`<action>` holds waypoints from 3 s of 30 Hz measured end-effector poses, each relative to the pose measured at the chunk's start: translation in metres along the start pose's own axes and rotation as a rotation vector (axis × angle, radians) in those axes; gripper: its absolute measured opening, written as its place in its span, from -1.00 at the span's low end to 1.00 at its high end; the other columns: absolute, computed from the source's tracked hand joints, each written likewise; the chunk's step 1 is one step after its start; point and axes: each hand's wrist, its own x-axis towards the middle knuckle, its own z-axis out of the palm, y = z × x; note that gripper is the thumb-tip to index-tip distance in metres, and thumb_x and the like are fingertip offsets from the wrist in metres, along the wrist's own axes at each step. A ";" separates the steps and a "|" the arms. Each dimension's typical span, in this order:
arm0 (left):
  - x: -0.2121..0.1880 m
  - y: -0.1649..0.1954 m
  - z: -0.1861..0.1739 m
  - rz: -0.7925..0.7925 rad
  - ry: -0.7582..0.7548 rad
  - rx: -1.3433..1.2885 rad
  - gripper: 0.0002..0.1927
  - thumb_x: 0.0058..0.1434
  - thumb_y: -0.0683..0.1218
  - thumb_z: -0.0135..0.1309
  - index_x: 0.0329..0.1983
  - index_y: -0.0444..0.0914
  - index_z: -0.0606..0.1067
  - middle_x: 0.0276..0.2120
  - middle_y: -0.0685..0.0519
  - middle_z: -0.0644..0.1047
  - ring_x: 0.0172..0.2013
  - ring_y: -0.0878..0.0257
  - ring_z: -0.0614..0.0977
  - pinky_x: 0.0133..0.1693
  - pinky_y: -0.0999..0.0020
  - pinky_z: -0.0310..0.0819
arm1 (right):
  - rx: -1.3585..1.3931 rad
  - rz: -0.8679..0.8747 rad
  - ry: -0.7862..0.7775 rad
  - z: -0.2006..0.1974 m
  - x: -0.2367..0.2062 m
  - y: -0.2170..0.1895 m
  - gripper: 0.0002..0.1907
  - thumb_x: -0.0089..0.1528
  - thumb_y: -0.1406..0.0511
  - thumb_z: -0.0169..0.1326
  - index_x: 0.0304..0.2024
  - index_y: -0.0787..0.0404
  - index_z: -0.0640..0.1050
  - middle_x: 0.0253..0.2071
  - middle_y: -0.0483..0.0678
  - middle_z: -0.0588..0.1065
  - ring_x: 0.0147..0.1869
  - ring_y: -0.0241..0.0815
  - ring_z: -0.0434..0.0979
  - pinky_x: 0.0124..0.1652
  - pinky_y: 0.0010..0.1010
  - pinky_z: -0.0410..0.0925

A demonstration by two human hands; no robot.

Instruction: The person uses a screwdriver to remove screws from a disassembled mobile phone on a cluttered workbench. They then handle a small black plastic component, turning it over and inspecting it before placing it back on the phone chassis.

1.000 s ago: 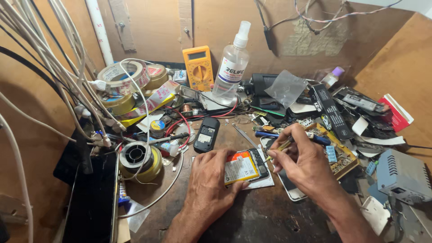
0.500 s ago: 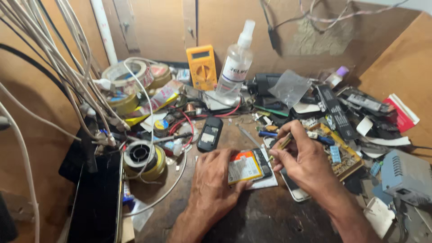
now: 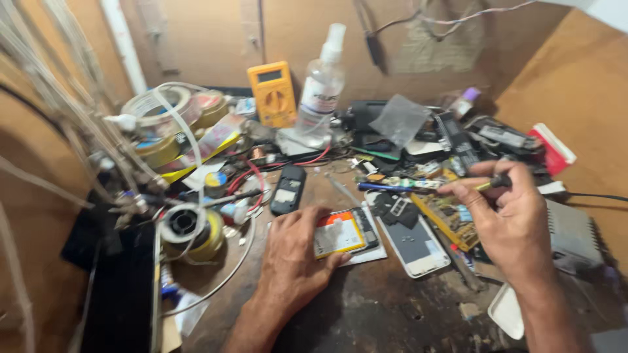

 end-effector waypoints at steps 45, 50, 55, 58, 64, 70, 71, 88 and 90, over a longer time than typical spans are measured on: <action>-0.001 -0.002 0.001 0.019 -0.020 0.018 -0.25 -0.11 -0.04 0.45 0.13 -0.28 0.39 -0.03 -0.09 0.56 0.07 -0.01 0.51 0.15 0.04 0.21 | -0.622 0.422 -0.274 0.046 -0.040 0.012 -0.66 0.13 0.18 0.27 -0.21 0.33 0.62 -0.22 0.10 0.55 -0.21 0.10 0.62 -0.19 -0.14 0.41; -0.002 -0.002 0.004 0.003 0.002 0.015 -0.26 -0.12 -0.04 0.45 0.13 -0.27 0.41 -0.04 -0.10 0.55 0.07 -0.04 0.50 0.14 0.04 0.23 | -0.729 0.286 -0.266 0.045 -0.044 0.028 -0.67 0.22 0.16 0.17 -0.18 0.32 0.60 -0.13 0.16 0.54 -0.04 0.21 0.56 -0.08 -0.04 0.39; -0.003 -0.002 0.005 0.017 0.009 0.011 -0.27 -0.10 -0.05 0.44 0.14 -0.28 0.40 -0.02 -0.12 0.55 0.09 -0.06 0.49 0.16 0.04 0.22 | -0.702 0.275 -0.207 0.045 -0.047 0.039 -0.68 0.25 0.19 0.12 -0.14 0.35 0.58 -0.13 0.18 0.54 -0.07 0.26 0.54 -0.10 -0.01 0.38; -0.003 -0.001 0.004 0.016 -0.009 0.000 -0.28 -0.09 -0.04 0.43 0.13 -0.27 0.40 -0.02 -0.10 0.55 0.09 -0.04 0.49 0.17 0.04 0.21 | -0.617 0.334 -0.167 0.046 -0.044 0.040 -0.65 0.26 0.17 0.13 -0.14 0.37 0.57 -0.18 0.17 0.55 -0.15 0.19 0.57 -0.14 -0.08 0.39; -0.002 0.001 0.002 0.079 0.038 0.016 -0.28 -0.10 -0.04 0.44 0.13 -0.28 0.41 -0.02 -0.14 0.54 0.10 -0.07 0.48 0.16 0.01 0.21 | -0.485 0.328 -0.162 0.054 -0.036 0.028 -0.63 0.27 0.14 0.15 -0.21 0.38 0.56 -0.31 0.11 0.53 -0.28 0.00 0.50 -0.24 -0.21 0.37; 0.003 0.015 0.017 0.021 0.241 -0.175 -0.50 0.13 -0.10 0.27 0.13 -0.32 0.47 -0.08 -0.07 0.62 -0.03 0.04 0.64 0.01 0.13 0.48 | -0.243 0.148 -0.140 0.068 -0.030 -0.005 -0.75 0.28 0.24 0.14 -0.24 0.35 0.56 -0.36 -0.02 0.50 -0.32 -0.20 0.49 -0.27 -0.38 0.37; 0.008 0.019 0.024 -0.156 0.223 -0.351 -0.59 0.20 -0.09 0.21 0.10 -0.32 0.51 -0.14 -0.03 0.65 -0.12 0.12 0.70 -0.08 0.21 0.56 | -0.169 0.162 -0.149 0.070 -0.028 -0.011 -0.78 0.28 0.26 0.13 -0.24 0.33 0.57 -0.35 -0.05 0.51 -0.32 -0.25 0.50 -0.29 -0.42 0.37; 0.015 0.020 0.054 -0.976 0.294 -1.529 -0.45 0.13 -0.20 0.22 0.19 -0.42 0.40 -0.19 -0.08 0.65 -0.27 0.18 0.72 -0.18 0.29 0.70 | -0.112 0.134 -0.091 0.103 -0.033 -0.031 -0.81 0.22 0.32 0.21 -0.23 0.35 0.56 -0.31 -0.06 0.53 -0.33 -0.33 0.54 -0.35 -0.46 0.41; 0.015 0.020 0.052 -0.937 0.285 -1.532 -0.42 0.12 -0.21 0.24 0.21 -0.42 0.38 -0.20 -0.10 0.65 -0.27 0.17 0.71 -0.18 0.29 0.69 | -0.051 0.200 -0.111 0.103 -0.033 -0.027 -0.81 0.22 0.31 0.21 -0.22 0.34 0.56 -0.28 -0.07 0.56 -0.30 -0.35 0.57 -0.33 -0.48 0.43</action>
